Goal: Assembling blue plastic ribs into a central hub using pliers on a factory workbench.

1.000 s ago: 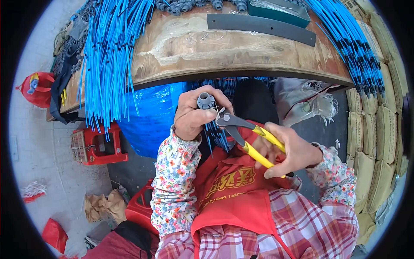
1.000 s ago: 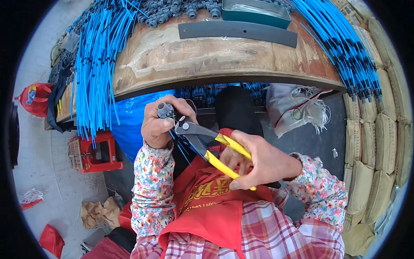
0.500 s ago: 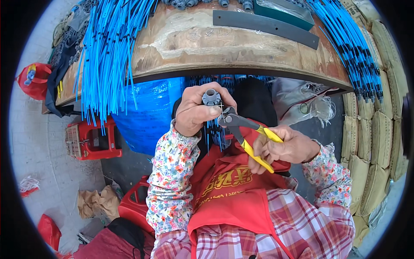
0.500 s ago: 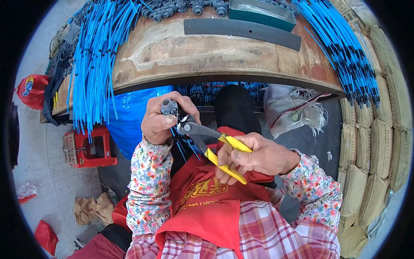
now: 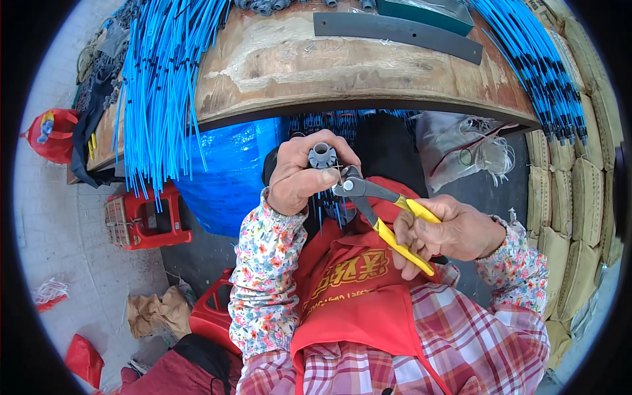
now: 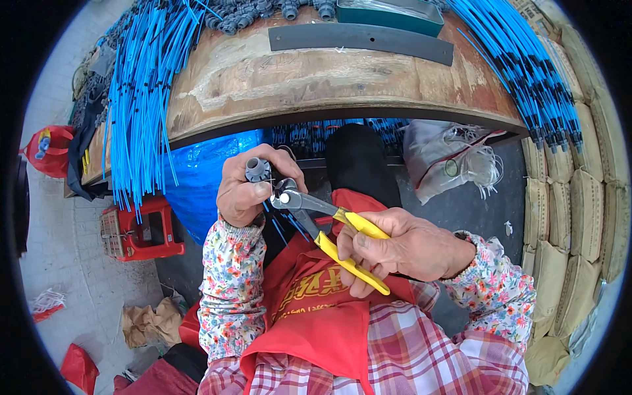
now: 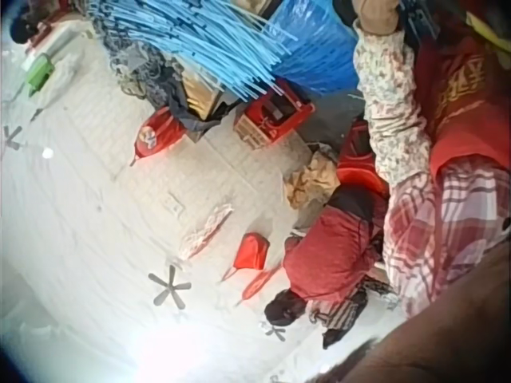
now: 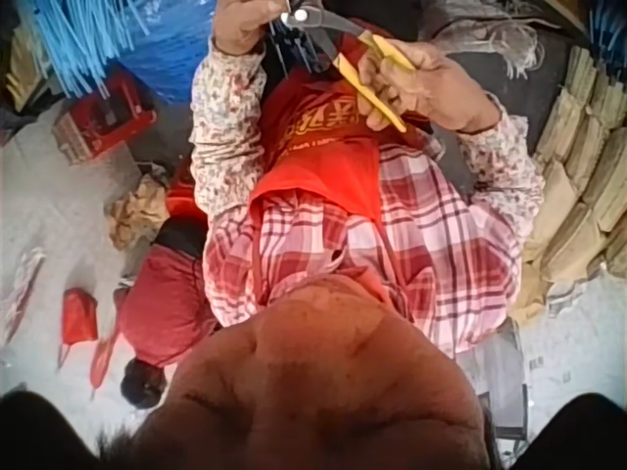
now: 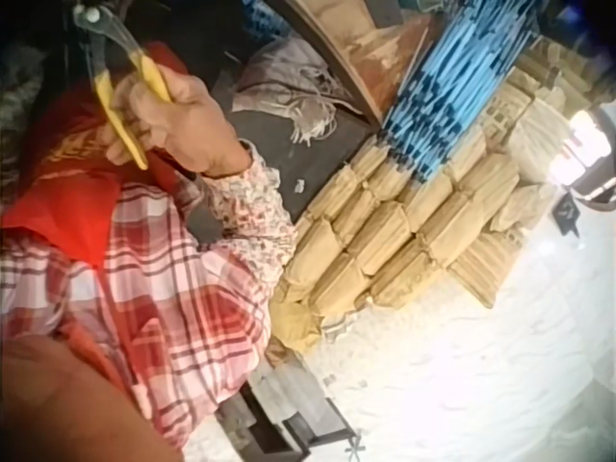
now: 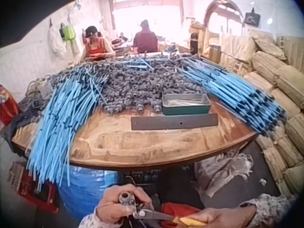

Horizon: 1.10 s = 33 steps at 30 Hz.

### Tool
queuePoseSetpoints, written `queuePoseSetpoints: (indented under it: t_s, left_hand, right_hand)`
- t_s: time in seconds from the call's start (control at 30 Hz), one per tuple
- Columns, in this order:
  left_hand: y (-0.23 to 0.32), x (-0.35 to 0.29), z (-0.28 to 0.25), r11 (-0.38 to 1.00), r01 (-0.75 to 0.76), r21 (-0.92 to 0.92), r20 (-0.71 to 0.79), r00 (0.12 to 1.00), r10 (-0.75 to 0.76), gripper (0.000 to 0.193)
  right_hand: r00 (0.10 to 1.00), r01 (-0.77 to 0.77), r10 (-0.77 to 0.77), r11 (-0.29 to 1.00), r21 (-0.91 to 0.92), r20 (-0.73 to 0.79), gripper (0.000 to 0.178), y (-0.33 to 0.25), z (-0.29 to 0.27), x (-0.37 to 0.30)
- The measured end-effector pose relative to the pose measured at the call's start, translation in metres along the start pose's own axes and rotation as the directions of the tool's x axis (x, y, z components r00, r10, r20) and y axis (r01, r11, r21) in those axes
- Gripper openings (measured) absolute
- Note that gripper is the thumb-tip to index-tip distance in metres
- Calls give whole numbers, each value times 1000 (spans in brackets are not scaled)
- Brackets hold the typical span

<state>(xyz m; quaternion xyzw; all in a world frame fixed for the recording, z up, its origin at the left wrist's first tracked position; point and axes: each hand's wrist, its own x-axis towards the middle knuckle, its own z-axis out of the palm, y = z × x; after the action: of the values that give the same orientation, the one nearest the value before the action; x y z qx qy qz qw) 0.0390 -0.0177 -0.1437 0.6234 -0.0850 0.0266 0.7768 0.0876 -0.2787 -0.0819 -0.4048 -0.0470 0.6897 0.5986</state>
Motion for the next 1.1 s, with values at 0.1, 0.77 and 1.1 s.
queuePoseSetpoints:
  t_s: [0.1,0.77,1.1]
  left_hand:
    - [-1,0,-1,1000,2,-2,5,1000,-2,45]
    - [6,-12,5,981,-78,177,74,995,66,20]
    - [9,-24,13,955,-120,272,179,981,72,20]
  right_hand:
    - [999,40,-40,999,14,26,26,6,0,5]
    - [958,275,-272,961,-24,91,38,38,-20,2]
    - [963,62,-91,991,119,254,53,38,-20,-1]
